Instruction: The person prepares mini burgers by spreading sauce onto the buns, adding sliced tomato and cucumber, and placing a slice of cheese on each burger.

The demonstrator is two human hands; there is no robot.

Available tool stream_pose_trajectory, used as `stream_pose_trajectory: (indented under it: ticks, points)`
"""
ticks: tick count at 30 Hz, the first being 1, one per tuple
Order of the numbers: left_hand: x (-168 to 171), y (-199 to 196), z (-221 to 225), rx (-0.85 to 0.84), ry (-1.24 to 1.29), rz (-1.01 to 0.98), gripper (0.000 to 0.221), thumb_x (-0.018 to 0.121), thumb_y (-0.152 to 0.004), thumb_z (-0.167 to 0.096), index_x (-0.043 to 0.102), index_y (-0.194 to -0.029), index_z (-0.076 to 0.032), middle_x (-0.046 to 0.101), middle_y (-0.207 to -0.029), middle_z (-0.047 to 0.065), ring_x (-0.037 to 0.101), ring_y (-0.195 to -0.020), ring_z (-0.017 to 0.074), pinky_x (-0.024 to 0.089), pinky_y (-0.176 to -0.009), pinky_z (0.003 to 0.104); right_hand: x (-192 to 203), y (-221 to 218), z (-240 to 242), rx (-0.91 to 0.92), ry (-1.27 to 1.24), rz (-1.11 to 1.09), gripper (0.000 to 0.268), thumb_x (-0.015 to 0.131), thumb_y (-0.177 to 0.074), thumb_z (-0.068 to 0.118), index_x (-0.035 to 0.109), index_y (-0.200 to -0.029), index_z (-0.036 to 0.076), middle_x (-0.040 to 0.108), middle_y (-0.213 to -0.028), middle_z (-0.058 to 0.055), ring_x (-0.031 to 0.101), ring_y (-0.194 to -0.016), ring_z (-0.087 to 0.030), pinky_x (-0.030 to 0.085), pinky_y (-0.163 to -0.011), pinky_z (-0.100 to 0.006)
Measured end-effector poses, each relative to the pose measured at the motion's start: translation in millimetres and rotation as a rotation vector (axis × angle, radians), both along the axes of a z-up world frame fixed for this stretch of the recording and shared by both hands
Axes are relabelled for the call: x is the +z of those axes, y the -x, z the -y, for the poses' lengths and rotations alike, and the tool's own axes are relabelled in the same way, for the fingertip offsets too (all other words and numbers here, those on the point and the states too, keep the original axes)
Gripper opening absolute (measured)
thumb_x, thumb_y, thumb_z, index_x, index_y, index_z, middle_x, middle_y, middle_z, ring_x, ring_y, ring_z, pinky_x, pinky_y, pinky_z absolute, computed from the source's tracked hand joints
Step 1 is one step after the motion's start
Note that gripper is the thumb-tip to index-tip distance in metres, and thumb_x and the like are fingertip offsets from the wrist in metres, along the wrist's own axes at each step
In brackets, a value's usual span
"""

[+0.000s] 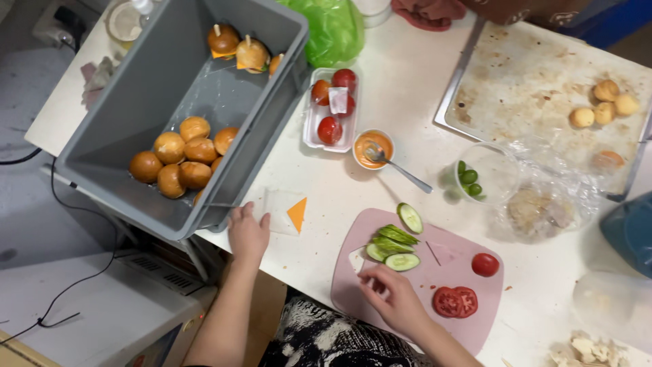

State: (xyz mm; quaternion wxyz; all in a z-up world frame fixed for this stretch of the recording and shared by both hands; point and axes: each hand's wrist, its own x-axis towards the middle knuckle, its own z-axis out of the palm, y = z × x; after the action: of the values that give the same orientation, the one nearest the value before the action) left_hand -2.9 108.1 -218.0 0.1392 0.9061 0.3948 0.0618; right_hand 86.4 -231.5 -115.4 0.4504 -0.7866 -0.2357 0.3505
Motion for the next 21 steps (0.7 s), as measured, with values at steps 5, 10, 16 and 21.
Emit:
stream_pose_trajectory:
  ticks: [5, 10, 16, 21]
  points:
    - [6.6, -5.6, 2.4, 0.072, 0.243, 0.213, 0.019, 0.078, -0.086, -0.023, 0.069, -0.094, -0.008, 0.069, -0.103, 0.008, 0.065, -0.098, 0.0293, 0.053, -0.087, 0.043, -37.5, -4.0, -68.4, -0.023, 0.001, -0.034, 0.020, 0.072, -0.092, 0.020, 0.074, -0.108, 0.009, 0.071, -0.087, -0.005, 0.062, -0.070, -0.011, 0.053, -0.064, -0.027]
    - [17.2, -5.5, 5.5, 0.136, 0.531, 0.245, 0.023, 0.080, -0.085, -0.018, 0.064, -0.097, -0.007, 0.070, -0.093, 0.008, 0.068, -0.089, 0.0254, 0.055, -0.082, 0.038, -59.6, 2.2, -133.3, -0.410, -0.125, -0.582, 0.036, 0.068, -0.094, 0.022, 0.064, -0.123, 0.003, 0.068, -0.102, -0.005, 0.062, -0.081, -0.014, 0.055, -0.075, -0.030]
    - [17.8, -1.1, 38.9, -0.309, 0.355, 0.447, 0.039, 0.081, -0.080, -0.012, 0.063, -0.114, -0.009, 0.070, -0.099, 0.007, 0.066, -0.096, 0.0272, 0.051, -0.089, 0.042, -60.6, 8.5, -188.3, -0.608, -0.187, -0.776, 0.046, 0.065, -0.094, 0.029, 0.054, -0.132, 0.006, 0.070, -0.116, -0.007, 0.069, -0.101, -0.015, 0.056, -0.086, -0.031]
    - [19.5, 6.0, 39.6, -0.430, 0.541, 0.394, 0.053, 0.080, -0.080, -0.016, 0.059, -0.127, -0.004, 0.070, -0.103, 0.010, 0.064, -0.103, 0.0314, 0.049, -0.096, 0.046, -79.5, 6.9, -188.5, -0.686, -0.196, -0.666, 0.039, 0.066, -0.096, 0.022, 0.063, -0.123, -0.006, 0.072, -0.108, -0.011, 0.072, -0.098, -0.022, 0.056, -0.090, -0.033]
